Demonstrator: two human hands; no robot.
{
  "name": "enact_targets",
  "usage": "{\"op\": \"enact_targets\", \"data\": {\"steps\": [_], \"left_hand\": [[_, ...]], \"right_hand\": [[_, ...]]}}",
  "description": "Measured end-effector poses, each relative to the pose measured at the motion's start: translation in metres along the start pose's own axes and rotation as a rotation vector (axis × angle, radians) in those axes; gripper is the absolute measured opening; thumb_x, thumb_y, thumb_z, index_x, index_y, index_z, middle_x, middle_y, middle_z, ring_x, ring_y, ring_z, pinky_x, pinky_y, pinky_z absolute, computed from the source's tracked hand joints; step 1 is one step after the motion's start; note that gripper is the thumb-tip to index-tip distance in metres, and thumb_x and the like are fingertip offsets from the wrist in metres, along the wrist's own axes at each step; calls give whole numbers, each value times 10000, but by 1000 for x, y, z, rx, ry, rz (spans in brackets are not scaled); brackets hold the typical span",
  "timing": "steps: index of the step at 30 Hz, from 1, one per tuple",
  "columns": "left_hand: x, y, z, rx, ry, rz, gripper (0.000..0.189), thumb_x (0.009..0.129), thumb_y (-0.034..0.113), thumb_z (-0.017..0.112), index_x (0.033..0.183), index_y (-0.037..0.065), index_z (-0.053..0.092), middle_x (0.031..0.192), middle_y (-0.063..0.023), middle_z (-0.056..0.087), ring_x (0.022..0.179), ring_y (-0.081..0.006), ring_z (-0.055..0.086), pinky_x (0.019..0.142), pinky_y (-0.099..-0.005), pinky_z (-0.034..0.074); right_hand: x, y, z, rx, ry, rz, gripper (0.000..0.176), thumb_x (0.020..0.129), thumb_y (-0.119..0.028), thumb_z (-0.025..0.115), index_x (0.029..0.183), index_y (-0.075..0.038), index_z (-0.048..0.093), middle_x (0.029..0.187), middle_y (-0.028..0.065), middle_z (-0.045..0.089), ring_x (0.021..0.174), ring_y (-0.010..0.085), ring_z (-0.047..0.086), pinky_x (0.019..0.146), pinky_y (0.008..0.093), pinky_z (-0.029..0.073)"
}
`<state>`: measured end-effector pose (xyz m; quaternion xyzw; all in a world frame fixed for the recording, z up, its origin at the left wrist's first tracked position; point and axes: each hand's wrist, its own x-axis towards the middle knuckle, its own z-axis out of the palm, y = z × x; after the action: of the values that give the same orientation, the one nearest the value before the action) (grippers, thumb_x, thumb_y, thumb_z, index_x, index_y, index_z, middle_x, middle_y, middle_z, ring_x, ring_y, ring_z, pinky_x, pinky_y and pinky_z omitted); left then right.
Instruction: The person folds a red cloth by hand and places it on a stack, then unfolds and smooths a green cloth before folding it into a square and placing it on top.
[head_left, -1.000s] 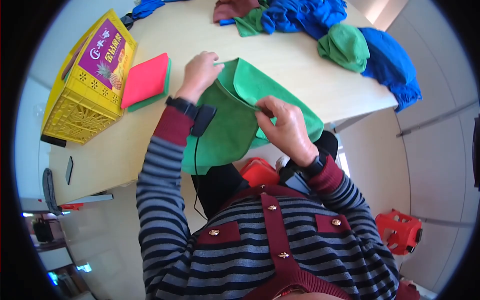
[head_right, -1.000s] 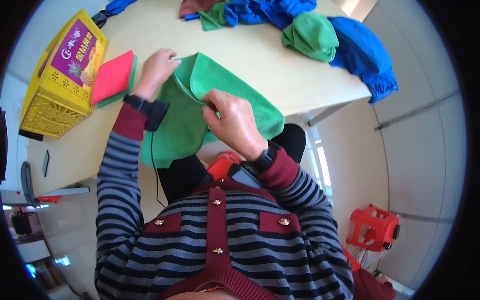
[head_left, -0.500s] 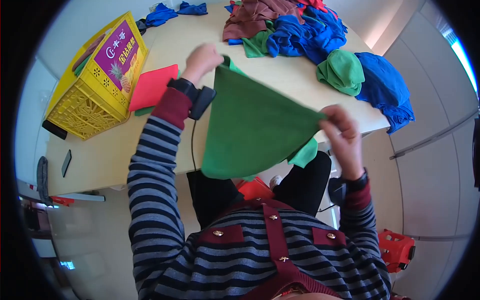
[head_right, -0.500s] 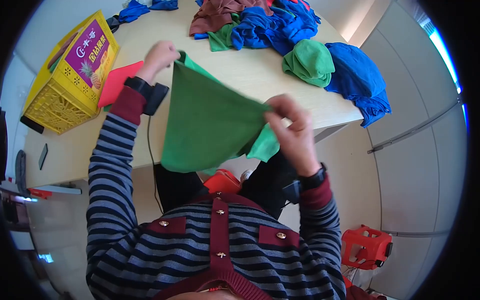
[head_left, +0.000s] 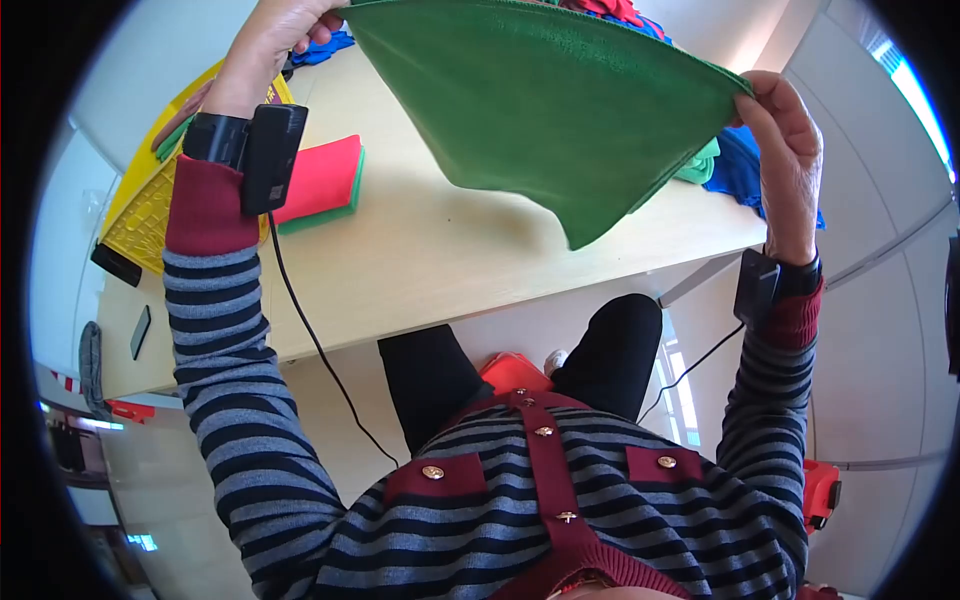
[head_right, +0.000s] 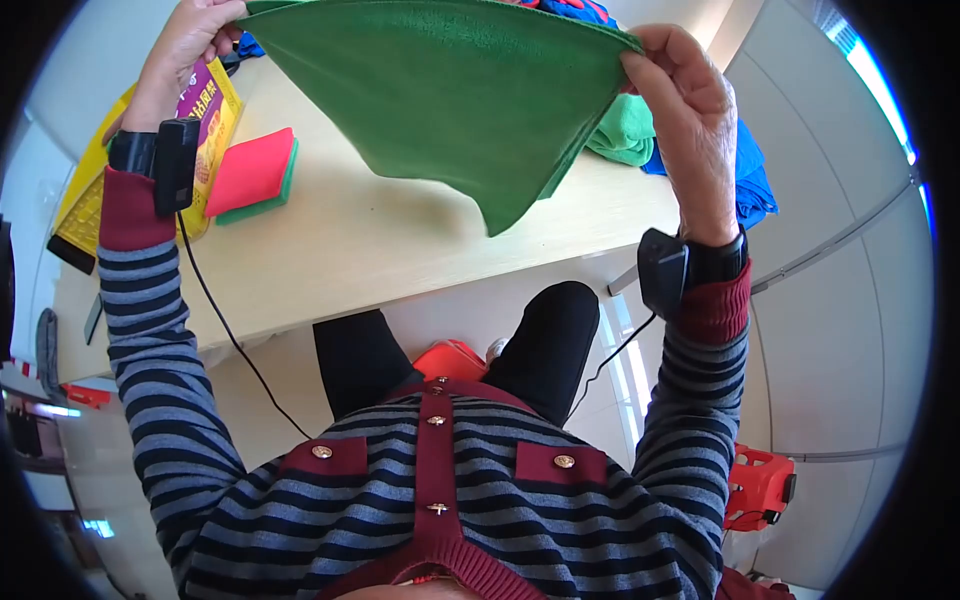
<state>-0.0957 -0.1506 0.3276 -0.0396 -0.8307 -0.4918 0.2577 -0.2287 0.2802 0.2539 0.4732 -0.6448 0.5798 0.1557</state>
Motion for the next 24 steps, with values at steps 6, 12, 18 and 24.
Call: {"op": "enact_targets", "data": {"steps": [6, 12, 18, 24], "left_hand": [[-5, -12, -9, 164, 258, -249, 108, 823, 103, 608, 808, 43, 696, 626, -41, 642, 465, -109, 568, 402, -264, 424], [28, -66, -58, -166, 178, -251, 164, 886, 197, 647, 982, 75, 698, 768, -6, 670, 627, -90, 610, 537, -229, 460], [18, -52, -26, -152, 194, -291, 238, 943, 213, 634, 1128, 75, 693, 872, 21, 677, 713, -67, 577, 613, -198, 446], [-6, -67, -69, -469, 124, -231, 260, 950, 110, 595, 1168, -17, 658, 941, -70, 710, 790, -145, 654, 705, -247, 540]], "right_hand": [[6, 21, -4, -11, 46, -5, 200, 1001, -135, 629, 1148, -21, 702, 953, 49, 711, 863, 129, 666, 883, 273, 531], [7, 14, -16, 19, 45, 58, 206, 1000, -145, 635, 1150, -22, 704, 957, 44, 715, 858, 124, 668, 862, 269, 540], [-7, 14, -3, 104, 32, 170, 207, 1001, -137, 632, 1155, -17, 700, 959, 38, 715, 847, 116, 668, 855, 267, 543], [-7, 2, 32, 218, -57, 124, 198, 1002, -126, 618, 1153, -12, 675, 944, 52, 705, 834, 128, 682, 828, 278, 553]]}}
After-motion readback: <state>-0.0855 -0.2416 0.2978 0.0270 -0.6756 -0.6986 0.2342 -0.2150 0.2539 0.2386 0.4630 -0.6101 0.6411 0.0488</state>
